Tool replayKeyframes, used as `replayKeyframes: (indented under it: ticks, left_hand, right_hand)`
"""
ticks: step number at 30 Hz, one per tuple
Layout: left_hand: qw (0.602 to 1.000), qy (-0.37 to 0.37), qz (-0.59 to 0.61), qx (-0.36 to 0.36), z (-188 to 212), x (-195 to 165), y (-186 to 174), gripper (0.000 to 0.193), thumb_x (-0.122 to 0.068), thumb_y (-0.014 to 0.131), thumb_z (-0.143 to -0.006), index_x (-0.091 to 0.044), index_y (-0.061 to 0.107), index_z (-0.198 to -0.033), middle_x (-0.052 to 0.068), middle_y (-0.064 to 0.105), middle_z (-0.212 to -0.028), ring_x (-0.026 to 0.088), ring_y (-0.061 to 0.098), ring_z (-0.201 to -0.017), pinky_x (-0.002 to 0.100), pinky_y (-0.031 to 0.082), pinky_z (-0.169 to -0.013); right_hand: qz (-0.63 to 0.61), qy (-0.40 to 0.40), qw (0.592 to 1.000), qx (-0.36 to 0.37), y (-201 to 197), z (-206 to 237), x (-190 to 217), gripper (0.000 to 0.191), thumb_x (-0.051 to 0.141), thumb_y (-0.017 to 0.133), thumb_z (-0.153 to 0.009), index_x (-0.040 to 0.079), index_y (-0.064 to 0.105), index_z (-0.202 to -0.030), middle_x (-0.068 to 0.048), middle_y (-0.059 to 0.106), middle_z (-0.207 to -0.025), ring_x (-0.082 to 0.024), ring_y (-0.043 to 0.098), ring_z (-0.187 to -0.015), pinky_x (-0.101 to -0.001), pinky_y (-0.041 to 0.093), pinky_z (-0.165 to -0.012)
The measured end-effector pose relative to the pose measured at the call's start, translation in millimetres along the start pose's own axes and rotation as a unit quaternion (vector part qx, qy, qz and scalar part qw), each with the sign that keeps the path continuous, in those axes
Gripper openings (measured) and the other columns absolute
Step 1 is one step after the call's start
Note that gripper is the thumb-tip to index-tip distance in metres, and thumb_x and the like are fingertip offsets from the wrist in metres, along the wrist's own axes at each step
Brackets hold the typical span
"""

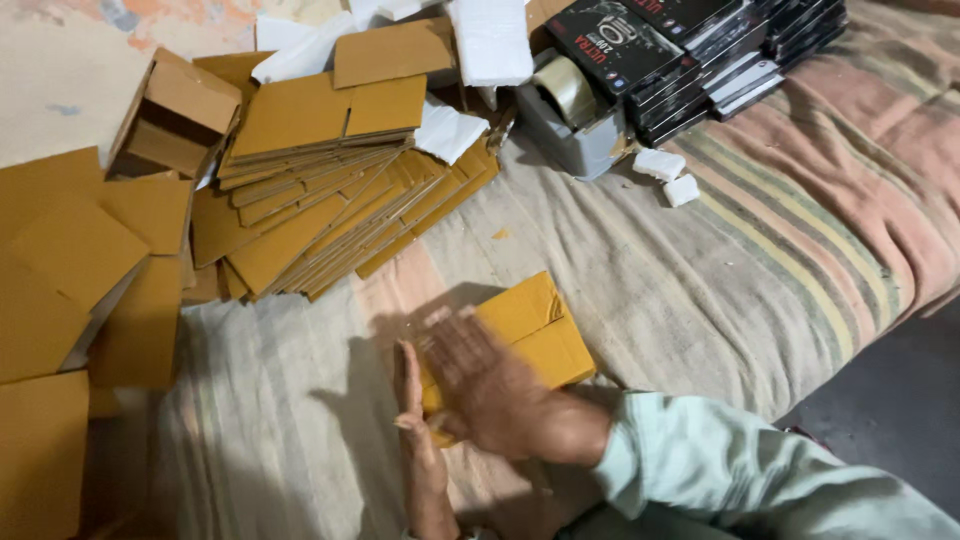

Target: The person folds flat yellow cardboard blanks into small boxes on a bed, pressing the creases and flaps flat by hand, and sets finished boxes aside while taking the next flat blank from a stack.

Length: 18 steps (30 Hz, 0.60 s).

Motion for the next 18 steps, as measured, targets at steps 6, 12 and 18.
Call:
replayKeyframes:
  ticks: [6, 12, 18]
  left_hand:
    - [0.962, -0.191, 0.194, 0.009, 15, 7, 4, 0.083, -0.063, 0.026, -0.099, -0.008, 0.028, -0.162, 0.014, 0.026, -0.17, 0.031, 0.025, -0.158, 0.045, 0.019, -0.125]
    - [0.97, -0.223, 0.093, -0.02, 6, -4, 0, 0.073, -0.047, 0.039, -0.101, -0.01, 0.026, -0.162, 0.013, 0.028, -0.168, 0.03, 0.03, -0.154, 0.044, 0.025, -0.121]
    - [0.889, 0.037, -0.453, 0.052, -26, -44, 18, 0.057, -0.038, 0.033, -0.106, -0.007, 0.043, -0.153, 0.015, 0.034, -0.164, 0.038, 0.025, -0.152, 0.052, 0.015, -0.122]
  right_hand:
    - [-0.075, -0.025, 0.996, -0.028, -1, -3, -5, 0.08, 0.053, 0.036, -0.101, -0.01, 0.029, -0.151, -0.032, 0.019, -0.162, -0.046, 0.011, -0.152, -0.0528, 0.006, -0.122]
    - [0.001, 0.099, 0.988, -0.119, -5, 41, -81, 0.077, 0.053, 0.034, -0.105, -0.009, 0.031, -0.15, -0.033, 0.021, -0.159, -0.046, 0.012, -0.149, -0.056, 0.006, -0.124]
    - [0.048, 0.113, 0.983, -0.14, -5, 44, -76, 0.072, 0.045, 0.041, -0.1, -0.011, 0.038, -0.146, -0.032, 0.031, -0.159, -0.042, 0.024, -0.151, -0.0538, 0.013, -0.125]
Point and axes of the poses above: each hand's wrist, its own z-axis away from the middle knuckle, its own y-axis out of the palm, x = y × z, the point moved 3 cm from there along -z, towards the middle knuckle
